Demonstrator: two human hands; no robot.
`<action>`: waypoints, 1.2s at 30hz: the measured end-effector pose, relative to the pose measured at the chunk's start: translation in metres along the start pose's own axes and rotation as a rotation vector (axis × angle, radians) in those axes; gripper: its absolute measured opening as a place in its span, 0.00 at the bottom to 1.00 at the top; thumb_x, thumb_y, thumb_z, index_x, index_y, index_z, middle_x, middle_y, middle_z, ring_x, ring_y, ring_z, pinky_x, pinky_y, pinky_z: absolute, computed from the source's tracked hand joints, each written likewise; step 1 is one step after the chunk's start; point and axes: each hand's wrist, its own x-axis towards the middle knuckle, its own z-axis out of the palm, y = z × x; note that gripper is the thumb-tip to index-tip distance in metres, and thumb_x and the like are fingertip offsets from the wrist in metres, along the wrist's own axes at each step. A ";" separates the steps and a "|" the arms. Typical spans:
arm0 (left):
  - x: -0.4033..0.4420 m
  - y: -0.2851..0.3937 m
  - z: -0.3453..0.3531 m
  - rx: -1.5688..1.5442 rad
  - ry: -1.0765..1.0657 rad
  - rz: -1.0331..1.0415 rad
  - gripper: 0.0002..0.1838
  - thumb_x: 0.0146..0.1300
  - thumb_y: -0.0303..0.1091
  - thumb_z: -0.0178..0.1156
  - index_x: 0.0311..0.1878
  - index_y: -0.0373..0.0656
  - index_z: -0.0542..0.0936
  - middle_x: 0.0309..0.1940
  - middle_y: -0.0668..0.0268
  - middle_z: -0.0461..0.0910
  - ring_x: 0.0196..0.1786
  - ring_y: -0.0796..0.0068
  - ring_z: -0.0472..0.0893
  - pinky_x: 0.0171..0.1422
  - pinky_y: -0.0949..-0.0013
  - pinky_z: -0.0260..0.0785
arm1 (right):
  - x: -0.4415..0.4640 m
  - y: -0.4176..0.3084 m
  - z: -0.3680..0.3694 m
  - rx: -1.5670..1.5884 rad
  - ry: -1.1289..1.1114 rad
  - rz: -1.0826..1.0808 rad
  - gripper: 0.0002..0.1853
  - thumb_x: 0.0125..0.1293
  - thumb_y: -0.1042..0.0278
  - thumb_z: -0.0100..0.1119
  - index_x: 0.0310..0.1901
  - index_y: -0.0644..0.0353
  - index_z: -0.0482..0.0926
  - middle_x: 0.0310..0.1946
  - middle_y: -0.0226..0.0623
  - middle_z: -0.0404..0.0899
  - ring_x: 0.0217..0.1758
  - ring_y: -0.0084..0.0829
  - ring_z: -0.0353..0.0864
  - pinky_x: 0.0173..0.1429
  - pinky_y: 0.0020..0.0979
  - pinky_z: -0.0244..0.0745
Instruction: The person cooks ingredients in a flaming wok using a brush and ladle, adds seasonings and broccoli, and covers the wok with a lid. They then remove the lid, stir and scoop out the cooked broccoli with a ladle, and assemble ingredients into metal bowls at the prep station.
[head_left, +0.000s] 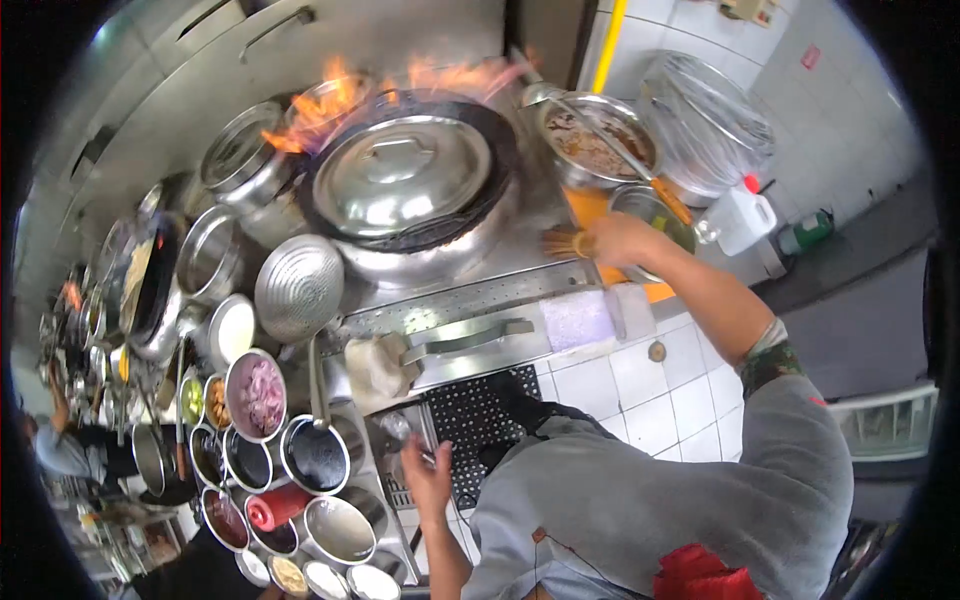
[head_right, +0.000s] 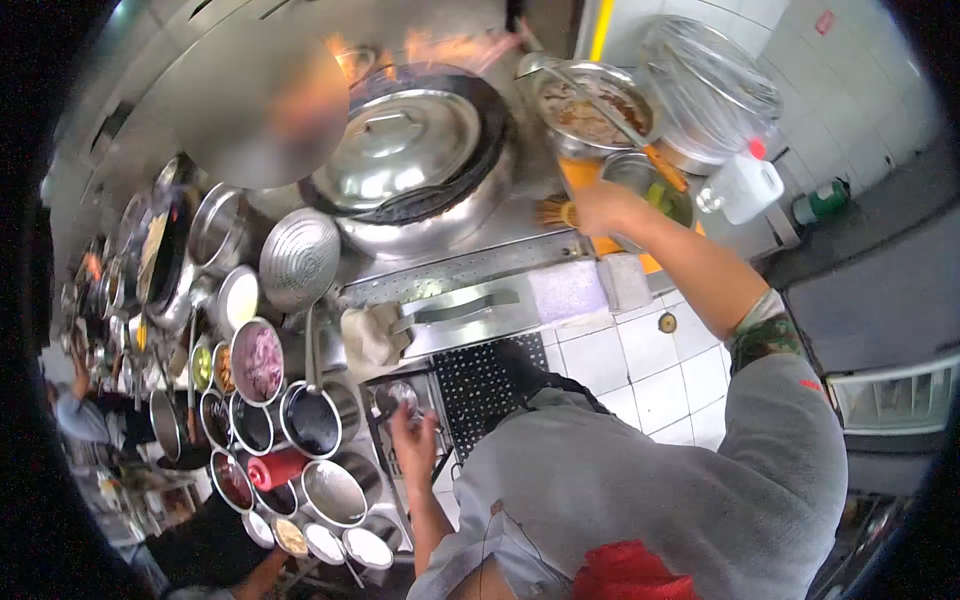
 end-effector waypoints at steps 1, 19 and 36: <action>-0.014 -0.012 -0.002 0.067 -0.062 -0.019 0.30 0.58 0.40 0.71 0.59 0.31 0.74 0.47 0.49 0.77 0.51 0.51 0.77 0.58 0.58 0.69 | -0.010 -0.002 0.003 -0.024 -0.027 -0.027 0.16 0.55 0.62 0.55 0.41 0.62 0.83 0.40 0.52 0.83 0.46 0.54 0.82 0.51 0.48 0.77; -0.306 -0.221 0.060 -0.014 0.126 -1.171 0.27 0.62 0.53 0.55 0.49 0.37 0.83 0.54 0.45 0.80 0.58 0.49 0.79 0.63 0.54 0.71 | 0.012 -0.067 0.042 0.346 -0.173 -0.381 0.29 0.66 0.67 0.56 0.68 0.68 0.66 0.56 0.53 0.77 0.56 0.42 0.78 0.59 0.36 0.71; -0.468 -0.111 0.182 -0.390 1.040 -1.426 0.26 0.61 0.53 0.60 0.50 0.39 0.83 0.47 0.47 0.83 0.55 0.50 0.80 0.62 0.58 0.71 | -0.214 -0.402 0.130 -0.437 -0.682 -1.747 0.33 0.58 0.56 0.67 0.62 0.65 0.73 0.41 0.51 0.80 0.44 0.47 0.81 0.50 0.40 0.76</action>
